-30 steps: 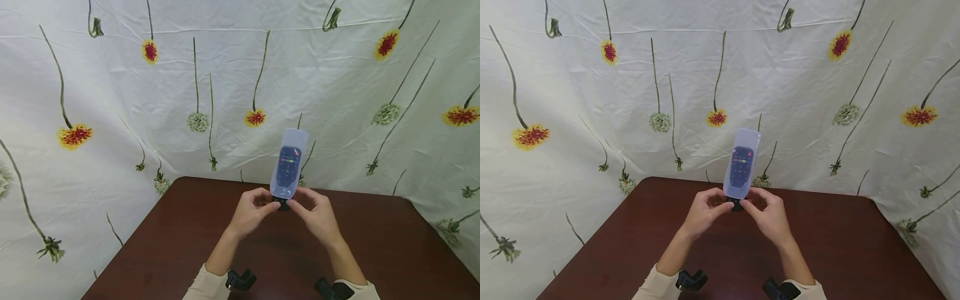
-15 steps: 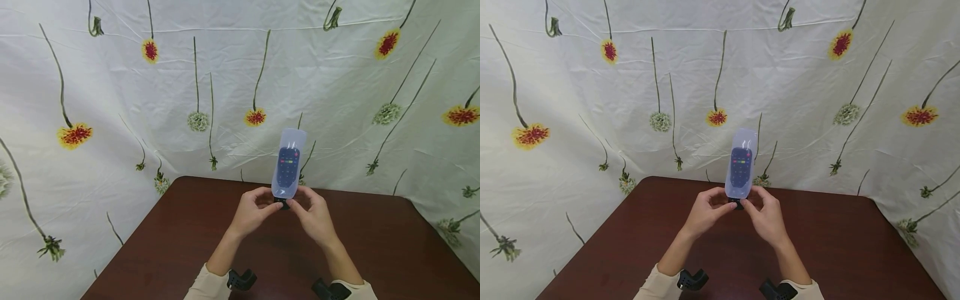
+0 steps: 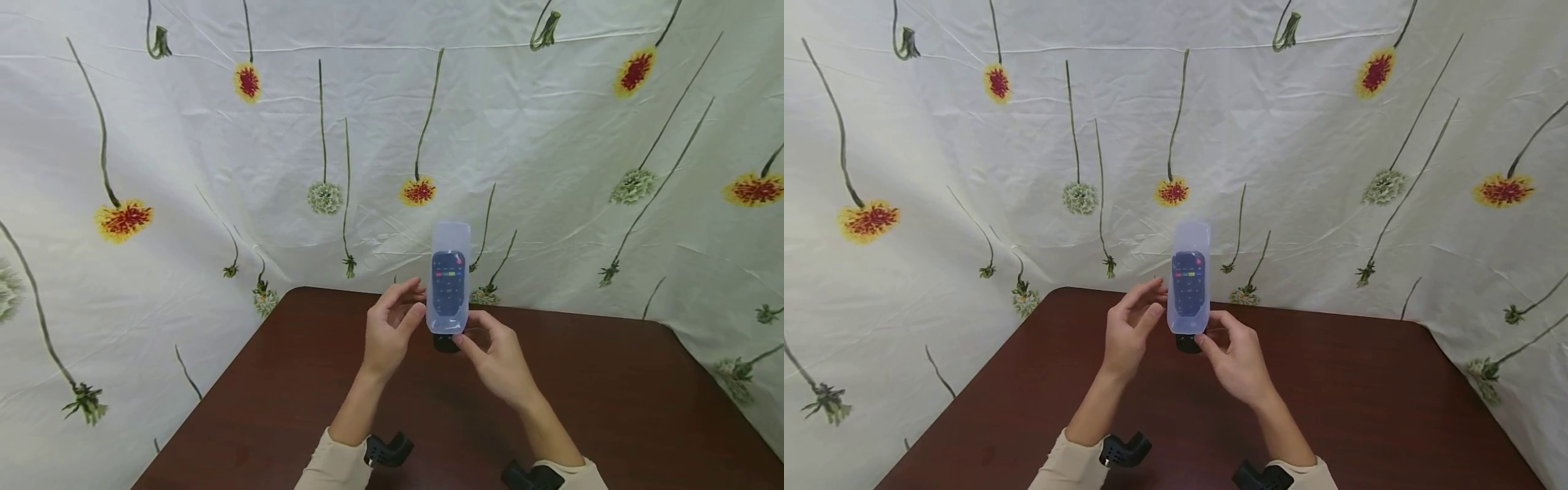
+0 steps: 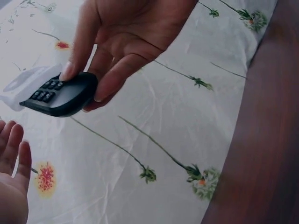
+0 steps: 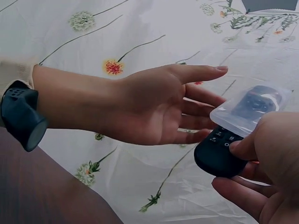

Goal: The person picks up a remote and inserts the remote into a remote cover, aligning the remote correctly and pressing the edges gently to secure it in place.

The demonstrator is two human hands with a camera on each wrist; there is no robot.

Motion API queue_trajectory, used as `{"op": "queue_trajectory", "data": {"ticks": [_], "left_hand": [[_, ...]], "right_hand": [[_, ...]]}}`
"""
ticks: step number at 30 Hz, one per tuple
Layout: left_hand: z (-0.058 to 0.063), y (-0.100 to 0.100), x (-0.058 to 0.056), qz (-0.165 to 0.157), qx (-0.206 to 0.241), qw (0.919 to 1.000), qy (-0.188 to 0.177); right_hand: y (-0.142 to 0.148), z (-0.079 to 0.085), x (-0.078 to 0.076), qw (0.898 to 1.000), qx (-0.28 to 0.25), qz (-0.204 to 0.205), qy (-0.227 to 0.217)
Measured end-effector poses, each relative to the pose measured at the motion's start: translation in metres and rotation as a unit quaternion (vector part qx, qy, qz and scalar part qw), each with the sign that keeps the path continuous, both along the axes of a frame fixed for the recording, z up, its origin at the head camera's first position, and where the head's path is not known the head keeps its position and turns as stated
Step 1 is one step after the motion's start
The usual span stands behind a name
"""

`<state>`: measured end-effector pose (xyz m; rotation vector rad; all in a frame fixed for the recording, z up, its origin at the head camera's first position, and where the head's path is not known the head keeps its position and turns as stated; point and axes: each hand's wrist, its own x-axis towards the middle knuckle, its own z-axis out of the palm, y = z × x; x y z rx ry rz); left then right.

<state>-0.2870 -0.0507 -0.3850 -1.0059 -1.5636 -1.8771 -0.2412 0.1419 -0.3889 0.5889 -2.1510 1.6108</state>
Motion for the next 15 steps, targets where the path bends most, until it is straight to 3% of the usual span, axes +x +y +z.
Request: {"op": "queue_trajectory", "data": {"ticks": [7,15], "left_hand": [[0.0059,-0.0001,0.0020,0.072,0.064,0.9951,-0.022],[0.0068,-0.0005,0.0035,0.094,0.073,0.9909,-0.064]], "right_hand": [[-0.0028,-0.0015,0.0007,0.999,0.053,0.003,0.005],[-0.0039,-0.0021,0.0008,0.998,0.058,0.020,-0.006]]}}
